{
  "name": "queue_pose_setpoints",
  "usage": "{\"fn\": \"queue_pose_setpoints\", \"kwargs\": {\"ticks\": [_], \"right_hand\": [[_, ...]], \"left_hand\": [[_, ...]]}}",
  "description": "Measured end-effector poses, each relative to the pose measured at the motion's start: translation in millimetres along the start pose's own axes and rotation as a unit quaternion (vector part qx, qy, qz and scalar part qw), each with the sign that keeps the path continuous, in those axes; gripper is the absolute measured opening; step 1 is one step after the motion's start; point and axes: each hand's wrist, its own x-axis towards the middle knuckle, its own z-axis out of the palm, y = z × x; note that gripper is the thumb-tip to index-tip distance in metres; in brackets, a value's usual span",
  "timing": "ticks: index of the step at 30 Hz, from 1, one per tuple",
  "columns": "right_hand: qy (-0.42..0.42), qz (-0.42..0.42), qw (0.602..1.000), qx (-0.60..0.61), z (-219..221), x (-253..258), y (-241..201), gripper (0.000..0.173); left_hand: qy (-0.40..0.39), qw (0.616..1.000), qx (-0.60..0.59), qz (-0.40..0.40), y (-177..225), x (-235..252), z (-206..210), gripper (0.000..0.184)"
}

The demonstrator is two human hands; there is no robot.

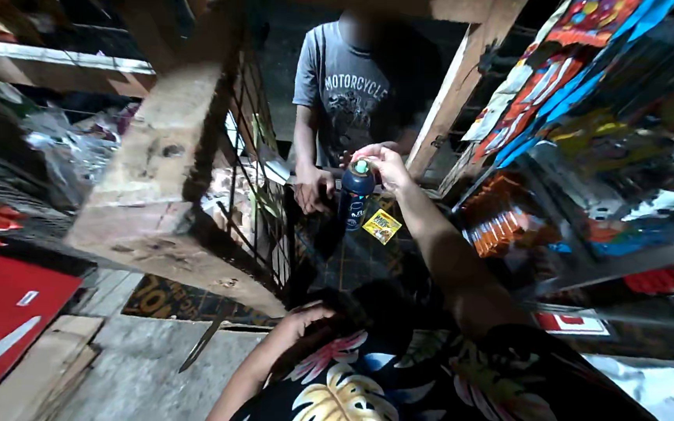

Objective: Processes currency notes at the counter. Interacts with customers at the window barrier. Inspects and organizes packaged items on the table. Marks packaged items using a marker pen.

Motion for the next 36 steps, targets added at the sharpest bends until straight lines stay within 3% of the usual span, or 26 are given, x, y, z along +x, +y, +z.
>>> {"fn": "queue_pose_setpoints", "kwargs": {"ticks": [8,13,18,23,28,30,32,36], "right_hand": [[-0.013,-0.038,0.986,-0.161,-6.8,4.9,-2.9,0.025],[-0.022,-0.109,0.931,-0.349,-3.4,7.6,-0.3,0.025],[-0.023,-0.165,0.881,-0.443,-5.0,9.4,3.2,0.029],[-0.006,-0.125,0.888,-0.444,-18.3,-27.3,-33.7,0.03],[-0.114,-0.094,0.876,-0.46,-45.2,-90.0,-51.6,0.033],[-0.155,-0.092,0.855,-0.487,-56.6,-118.3,-46.7,0.029],[-0.183,-0.034,0.834,-0.52,-61.4,-143.0,-39.5,0.032],[-0.169,0.044,0.821,-0.543,-63.8,-184.8,-16.8,0.031]], "left_hand": [[-0.006,1.0,-0.01,0.006,2.0,3.4,-0.6,0.019],[-0.006,1.0,-0.015,0.011,-0.1,2.3,-0.2,0.018],[-0.018,0.999,-0.025,0.006,-0.8,2.0,-2.0,0.019],[-0.022,1.0,-0.002,-0.007,5.6,1.4,-3.9,0.02],[-0.034,0.999,-0.021,0.002,-0.6,-0.3,-5.2,0.021],[-0.044,0.999,-0.029,0.003,-2.8,0.2,-6.4,0.022],[-0.054,0.998,-0.041,-0.006,-2.7,0.4,-7.8,0.022],[-0.067,0.997,-0.042,0.0,-7.0,-1.1,-8.6,0.021]]}}
